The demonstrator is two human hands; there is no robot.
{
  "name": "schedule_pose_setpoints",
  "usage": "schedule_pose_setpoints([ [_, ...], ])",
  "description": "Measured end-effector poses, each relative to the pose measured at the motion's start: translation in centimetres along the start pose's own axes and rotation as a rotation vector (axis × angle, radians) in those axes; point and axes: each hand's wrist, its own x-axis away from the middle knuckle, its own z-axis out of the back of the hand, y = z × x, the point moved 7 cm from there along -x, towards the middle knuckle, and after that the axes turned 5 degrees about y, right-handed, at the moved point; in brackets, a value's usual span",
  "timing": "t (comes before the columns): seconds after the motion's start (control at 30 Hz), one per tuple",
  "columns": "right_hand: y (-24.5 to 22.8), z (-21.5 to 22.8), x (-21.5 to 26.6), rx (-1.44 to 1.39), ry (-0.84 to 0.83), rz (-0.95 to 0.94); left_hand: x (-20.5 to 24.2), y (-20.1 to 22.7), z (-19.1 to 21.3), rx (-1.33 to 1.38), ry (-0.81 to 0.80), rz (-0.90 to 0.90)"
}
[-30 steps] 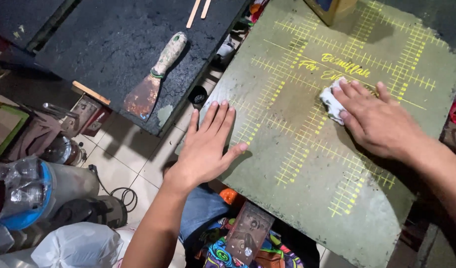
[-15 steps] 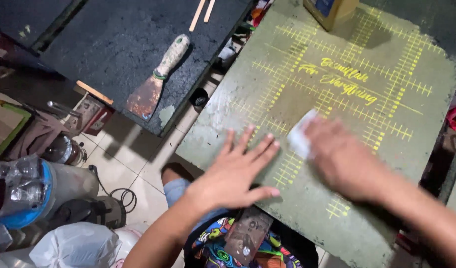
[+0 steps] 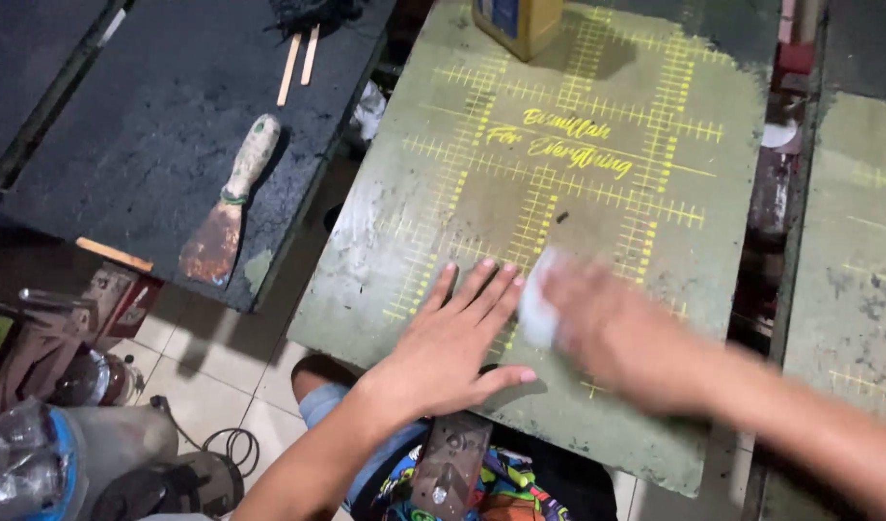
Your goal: The person pours a liquid from a yellow bottle onto a white cloth and wipes a dark tabletop. They then use the cloth to wipe a green cutting mat and a metal scraper tool.
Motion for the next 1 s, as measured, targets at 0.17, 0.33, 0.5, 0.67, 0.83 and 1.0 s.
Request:
schedule_pose_setpoints([
  [0.17,-2.4,-1.7,2.2,0.05,-0.162,0.13,1.0,-0.7,1.6,0.037,-0.023,0.016],
  [0.33,8.7,-1.1,0.0,0.147,-0.254,-0.176,2.4,-1.6,1.4,-0.011,0.045,0.093],
  [0.5,0.8,-4.6,-0.6,-0.008,-0.248,-0.097,2.3,-3.5,0.8,-0.175,0.083,0.194],
  [0.67,-0.5,-3.8,-1.6,-0.039,-0.095,0.183,2.0,-3.7,1.5,-0.035,0.011,0.21],
  [0.83,9.8,3.6,-4.0,0.062,-0.227,-0.411,2.4,-4.1,1.7,-0.09,0.075,0.204],
  [1.0,16.4,-0.2,0.1,0.04,-0.322,-0.575,4.2,-5.4,2.0,-0.127,0.037,0.308],
])
